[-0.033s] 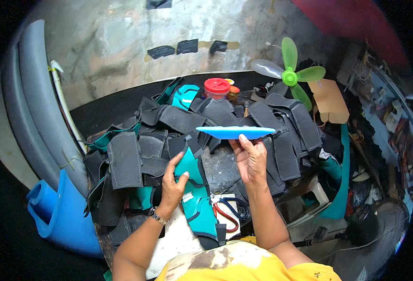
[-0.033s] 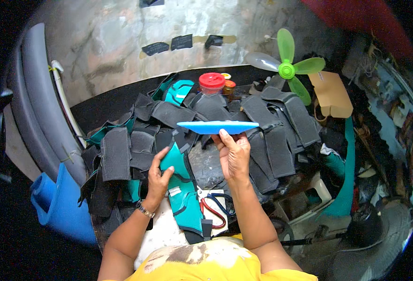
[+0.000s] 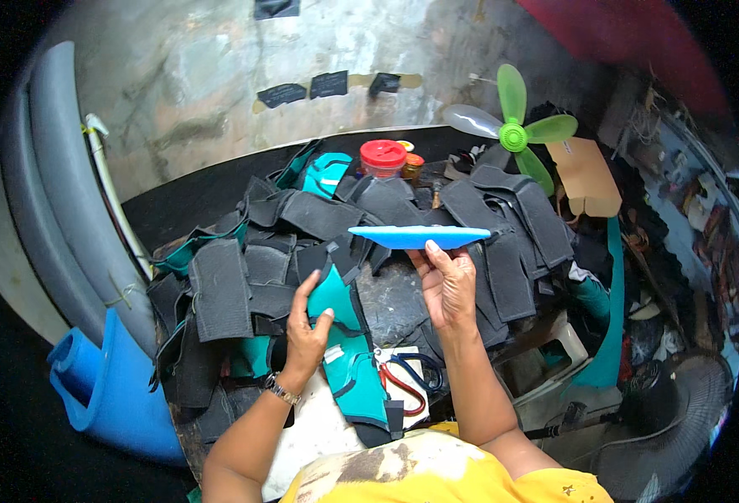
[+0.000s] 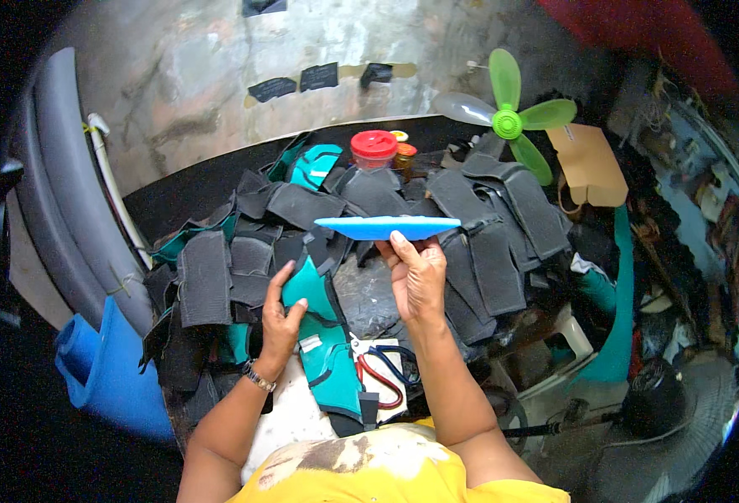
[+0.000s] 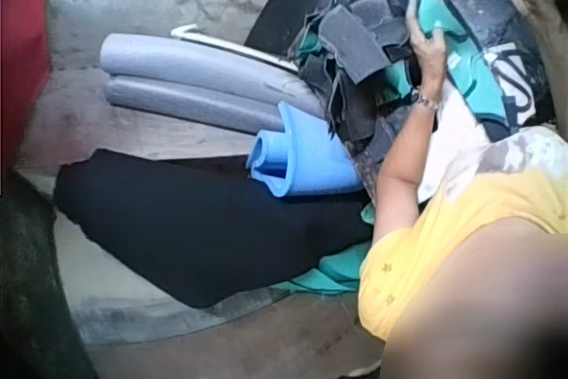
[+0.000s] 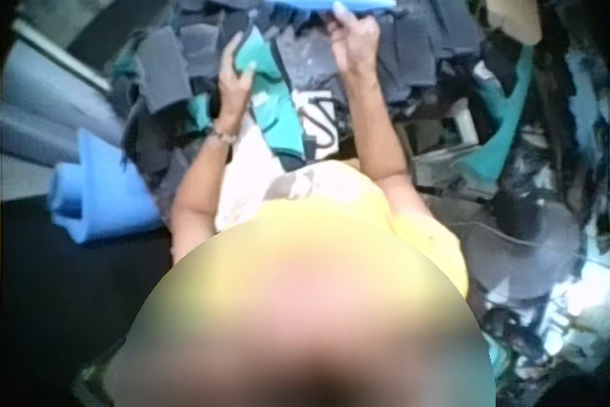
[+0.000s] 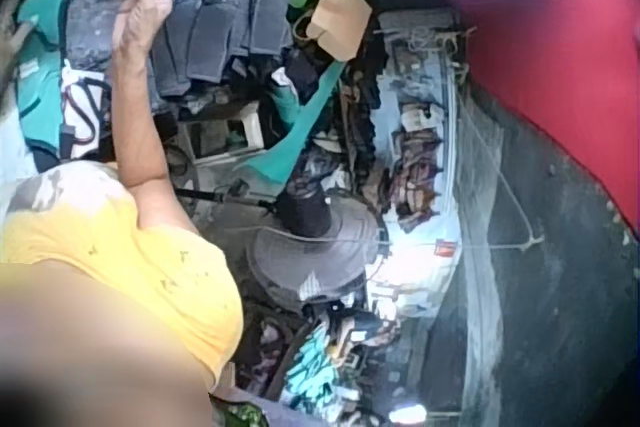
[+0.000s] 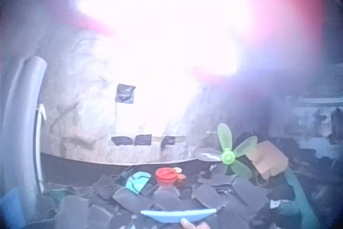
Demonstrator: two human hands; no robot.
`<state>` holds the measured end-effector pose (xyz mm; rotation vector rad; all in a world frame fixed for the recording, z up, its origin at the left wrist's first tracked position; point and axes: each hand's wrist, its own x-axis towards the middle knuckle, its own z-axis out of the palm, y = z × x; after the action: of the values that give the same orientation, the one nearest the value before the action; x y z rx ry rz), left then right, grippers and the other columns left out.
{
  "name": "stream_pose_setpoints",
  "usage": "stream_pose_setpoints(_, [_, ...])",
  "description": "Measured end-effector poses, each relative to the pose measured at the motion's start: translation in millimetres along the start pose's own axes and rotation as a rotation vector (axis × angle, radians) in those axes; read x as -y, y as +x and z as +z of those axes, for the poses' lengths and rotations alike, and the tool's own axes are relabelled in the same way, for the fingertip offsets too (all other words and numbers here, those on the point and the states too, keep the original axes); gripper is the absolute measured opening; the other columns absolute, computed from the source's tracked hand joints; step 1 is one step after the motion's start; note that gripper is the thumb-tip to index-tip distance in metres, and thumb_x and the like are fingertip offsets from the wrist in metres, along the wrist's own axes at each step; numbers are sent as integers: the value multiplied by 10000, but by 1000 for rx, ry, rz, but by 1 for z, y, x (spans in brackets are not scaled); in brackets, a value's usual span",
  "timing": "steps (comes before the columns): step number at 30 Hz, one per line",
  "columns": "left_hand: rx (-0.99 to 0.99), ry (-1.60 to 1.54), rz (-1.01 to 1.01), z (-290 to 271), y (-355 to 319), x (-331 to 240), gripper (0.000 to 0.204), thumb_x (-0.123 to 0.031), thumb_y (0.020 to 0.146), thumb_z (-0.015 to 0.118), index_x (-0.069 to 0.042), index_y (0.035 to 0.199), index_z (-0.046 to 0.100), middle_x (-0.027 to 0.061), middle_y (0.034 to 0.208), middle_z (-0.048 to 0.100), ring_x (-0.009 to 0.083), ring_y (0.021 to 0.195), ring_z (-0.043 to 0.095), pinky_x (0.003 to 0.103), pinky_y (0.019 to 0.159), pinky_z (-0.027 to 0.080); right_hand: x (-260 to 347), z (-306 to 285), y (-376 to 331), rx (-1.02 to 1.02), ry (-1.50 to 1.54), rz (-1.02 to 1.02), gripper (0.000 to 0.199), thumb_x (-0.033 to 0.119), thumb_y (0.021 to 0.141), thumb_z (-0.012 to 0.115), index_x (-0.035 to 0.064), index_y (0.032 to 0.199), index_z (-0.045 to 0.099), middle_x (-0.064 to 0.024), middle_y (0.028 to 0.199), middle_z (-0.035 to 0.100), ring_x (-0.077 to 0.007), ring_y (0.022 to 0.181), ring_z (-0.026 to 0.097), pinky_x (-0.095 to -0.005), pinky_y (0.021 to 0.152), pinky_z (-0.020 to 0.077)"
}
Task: The person uses red-handled scissors to trim black foam strips from teal foam pieces. They repeatedly pick up foam pieces, cut along the edges, and place the trimmed pieces back on the table. The person also briefly handles a blue plastic template and a white paper template during the process.
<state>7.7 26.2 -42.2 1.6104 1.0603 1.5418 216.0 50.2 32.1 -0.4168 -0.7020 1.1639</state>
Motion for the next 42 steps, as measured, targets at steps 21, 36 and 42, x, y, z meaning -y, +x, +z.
stream_pose_setpoints(21, [264,-760,-213,97,49,-76,242,-71,884,627,-22,1099,528,79,1013,604,202,944,622,418,867,532,91,-83,17,-111,-1715,-592,652,189,747,761,36,1298,449,-196,1182,498,-356,1103,502,-450,957,416])
stream_pose_setpoints(36, [314,-736,-368,83,63,-93,283,-97,877,661,-55,1110,507,29,962,640,118,839,640,286,703,549,150,-91,64,267,43,360,671,433,909,417,-157,1226,465,-295,1111,602,-381,970,627,-511,838,514])
stream_pose_setpoints(42, [352,-708,-162,70,74,-128,315,-80,868,657,-15,1152,538,61,999,633,147,894,645,306,715,579,100,-57,19,428,336,479,754,465,893,407,-157,1318,369,-348,1251,493,-425,1064,582,-526,893,504])
